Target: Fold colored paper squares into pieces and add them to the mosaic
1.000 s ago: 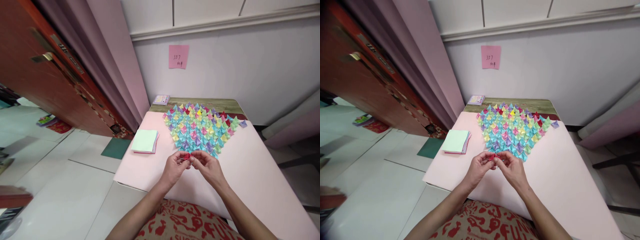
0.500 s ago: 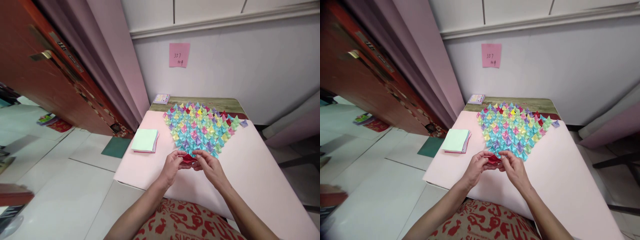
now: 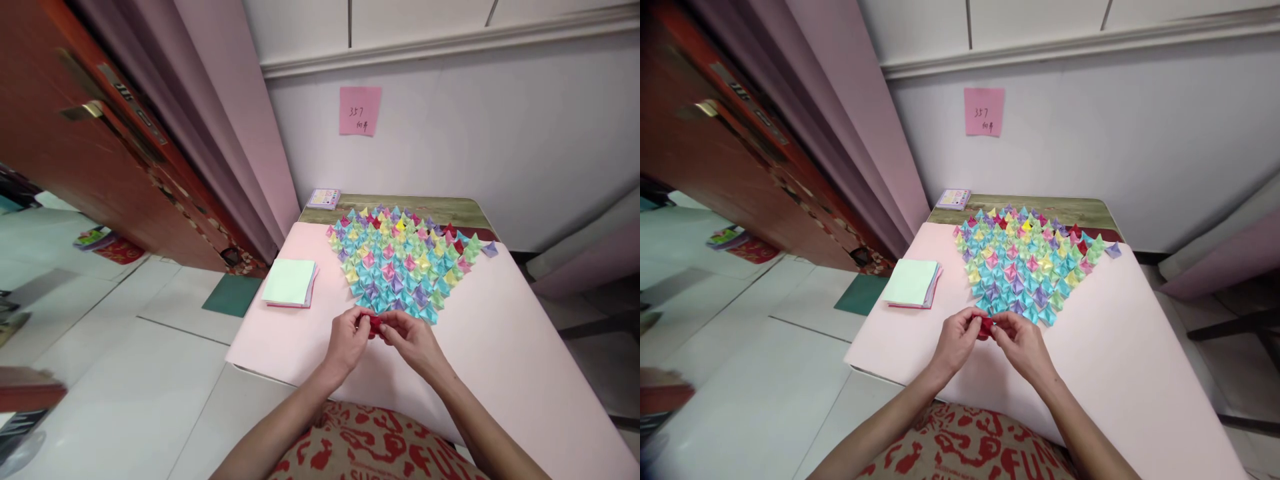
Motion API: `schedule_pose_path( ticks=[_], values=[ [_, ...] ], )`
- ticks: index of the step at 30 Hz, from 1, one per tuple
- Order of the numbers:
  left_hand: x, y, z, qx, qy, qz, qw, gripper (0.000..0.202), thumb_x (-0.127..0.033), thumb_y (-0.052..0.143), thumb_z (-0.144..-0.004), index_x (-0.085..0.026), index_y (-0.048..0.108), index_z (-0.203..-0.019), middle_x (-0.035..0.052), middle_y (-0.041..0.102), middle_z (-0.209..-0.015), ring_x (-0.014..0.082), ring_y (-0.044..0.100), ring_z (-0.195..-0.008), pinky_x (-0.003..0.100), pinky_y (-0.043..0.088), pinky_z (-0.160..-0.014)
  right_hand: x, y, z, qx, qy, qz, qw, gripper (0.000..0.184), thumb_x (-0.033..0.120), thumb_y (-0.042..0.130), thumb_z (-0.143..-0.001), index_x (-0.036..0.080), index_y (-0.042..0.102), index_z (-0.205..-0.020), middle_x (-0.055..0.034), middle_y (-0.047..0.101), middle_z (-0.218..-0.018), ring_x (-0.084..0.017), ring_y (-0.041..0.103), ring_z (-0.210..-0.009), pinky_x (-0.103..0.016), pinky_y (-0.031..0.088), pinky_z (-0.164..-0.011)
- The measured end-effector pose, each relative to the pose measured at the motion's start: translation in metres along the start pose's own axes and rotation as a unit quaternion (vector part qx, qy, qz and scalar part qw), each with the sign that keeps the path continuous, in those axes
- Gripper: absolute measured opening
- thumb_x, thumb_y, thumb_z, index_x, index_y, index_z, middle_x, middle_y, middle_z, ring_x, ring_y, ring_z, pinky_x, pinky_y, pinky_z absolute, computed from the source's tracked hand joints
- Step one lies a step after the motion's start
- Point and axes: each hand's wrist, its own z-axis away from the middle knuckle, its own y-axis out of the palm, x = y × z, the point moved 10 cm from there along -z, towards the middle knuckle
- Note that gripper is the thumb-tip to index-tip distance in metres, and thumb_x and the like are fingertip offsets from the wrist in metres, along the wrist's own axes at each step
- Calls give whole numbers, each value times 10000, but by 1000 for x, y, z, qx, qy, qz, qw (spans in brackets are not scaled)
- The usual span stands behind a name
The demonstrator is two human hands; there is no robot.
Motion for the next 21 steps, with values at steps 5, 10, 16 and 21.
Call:
schedule_pose_path(
  ticks=[5, 10, 16, 21],
  values=[
    [4, -3, -3, -13, 5, -11, 1000, 224, -315, 532, -868, -177, 694, -937, 42, 698, -789, 166, 671, -667, 288, 569, -653, 8, -1, 4, -31, -24, 61, 997, 231, 372, 595, -858, 219, 680, -1009, -73, 760, -940, -237, 721, -830, -351, 568, -754],
    [5, -3, -1, -23, 21, -23, 999, 201, -304, 564, -848, -198, 706, -941, 45, 715, -861, 168, 675, -705, 273, 567, -668, -3, 2, 4, -35, 25, 80, 996, 268, 401, 614, -832, 218, 662, -1023, -46, 751, -757, -231, 724, -659, -329, 566, -615],
    [-5, -2, 3, -24, 39, -41, 998, 213, -294, 531, -874, -192, 701, -955, 60, 715, -906, 173, 678, -727, 278, 571, -682, -22, 6, 2, -19, 77, 8, 997, 279, 409, 595, -825, 205, 636, -1011, -19, 726, -685, -216, 723, -620, -295, 565, -545],
    [-12, 2, 4, -20, 53, -62, 996, 224, -274, 511, -883, -186, 698, -970, 67, 713, -930, 175, 680, -734, 282, 564, -685, -14, 1, 0, -35, 44, 70, 996, 207, 290, 577, -805, 203, 654, -976, 24, 670, -571, -189, 688, -538, -277, 540, -542]
  ],
)
